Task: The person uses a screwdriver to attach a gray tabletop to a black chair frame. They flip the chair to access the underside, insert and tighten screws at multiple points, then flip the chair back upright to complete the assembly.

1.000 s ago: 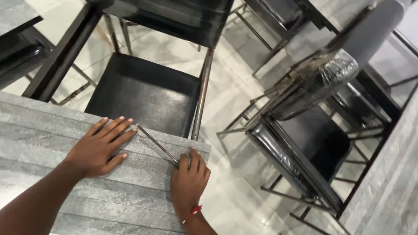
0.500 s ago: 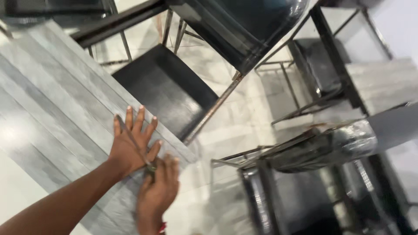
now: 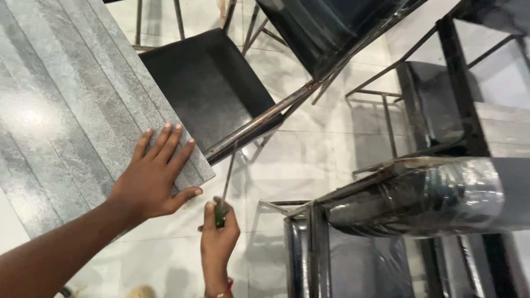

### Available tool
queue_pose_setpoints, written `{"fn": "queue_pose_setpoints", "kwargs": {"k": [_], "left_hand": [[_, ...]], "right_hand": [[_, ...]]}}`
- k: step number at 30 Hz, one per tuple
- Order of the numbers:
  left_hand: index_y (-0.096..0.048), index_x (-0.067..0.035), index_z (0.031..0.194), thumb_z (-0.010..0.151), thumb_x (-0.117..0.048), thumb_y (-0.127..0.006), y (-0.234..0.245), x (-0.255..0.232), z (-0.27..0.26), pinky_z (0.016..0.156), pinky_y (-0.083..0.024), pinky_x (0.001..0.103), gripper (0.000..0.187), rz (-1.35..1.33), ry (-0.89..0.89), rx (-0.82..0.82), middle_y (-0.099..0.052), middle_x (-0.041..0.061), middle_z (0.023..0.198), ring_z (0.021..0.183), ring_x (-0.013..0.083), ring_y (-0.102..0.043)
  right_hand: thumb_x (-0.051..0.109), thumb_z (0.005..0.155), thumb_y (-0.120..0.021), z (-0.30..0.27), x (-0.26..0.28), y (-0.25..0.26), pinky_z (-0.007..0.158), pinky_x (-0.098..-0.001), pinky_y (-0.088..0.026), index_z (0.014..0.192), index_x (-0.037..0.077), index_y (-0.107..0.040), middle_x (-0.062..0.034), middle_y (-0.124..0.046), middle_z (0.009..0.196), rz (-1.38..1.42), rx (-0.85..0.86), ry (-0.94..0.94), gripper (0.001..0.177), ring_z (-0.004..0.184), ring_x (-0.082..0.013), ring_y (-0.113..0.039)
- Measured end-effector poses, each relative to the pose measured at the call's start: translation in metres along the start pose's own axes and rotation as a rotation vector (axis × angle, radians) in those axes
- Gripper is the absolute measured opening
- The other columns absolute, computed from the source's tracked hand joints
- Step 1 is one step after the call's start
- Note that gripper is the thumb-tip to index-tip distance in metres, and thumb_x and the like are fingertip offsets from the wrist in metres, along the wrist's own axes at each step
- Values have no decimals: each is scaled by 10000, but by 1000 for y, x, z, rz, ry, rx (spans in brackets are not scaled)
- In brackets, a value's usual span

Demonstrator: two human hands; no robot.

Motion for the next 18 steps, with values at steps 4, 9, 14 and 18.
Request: {"fn": "queue_pose_setpoints", "kwargs": {"k": [4,9,14,18], "left_hand": [[-377,-17,1478,900,-695,-400,9,-3,4,1196,-113,562,892,37,16,4,-278,275,1572,1496,386,-200],[-416,-3,1458,909,-619,-434,8,-3,1,1194,-132,554,825,8,31,-6,-311,277,1568,1496,379,-230],[-441,6,1427,884,-620,-462,7,0,1,1171,-125,583,829,66,-12,-56,-344,286,1535,1478,384,-253],[-454,1,1396,840,-618,-492,-3,9,-8,1156,-113,587,832,71,-20,-95,-365,282,1509,1457,380,-264]], "right_hand": [[320,962,-680,18,26,-23,444,-211,-445,1219,23,-696,4,-695,845,168,108,25,394,531,-37,-520],[325,974,-638,26,38,-47,356,-214,-335,1241,-8,-646,3,-599,751,363,282,-26,426,432,-34,-431],[297,986,-635,36,28,-52,366,-229,-355,1022,1,-640,-6,-605,691,347,277,-53,298,426,-53,-445],[307,949,-639,42,15,-56,363,-241,-357,890,54,-604,-10,-591,615,292,228,-79,262,403,-74,-443]]}}
Point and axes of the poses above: each hand's wrist, its own z-axis towards the middle knuckle, its own y-axis out of the back of the hand, x = y × z, the point moved 6 cm from there along z, towards the middle knuckle
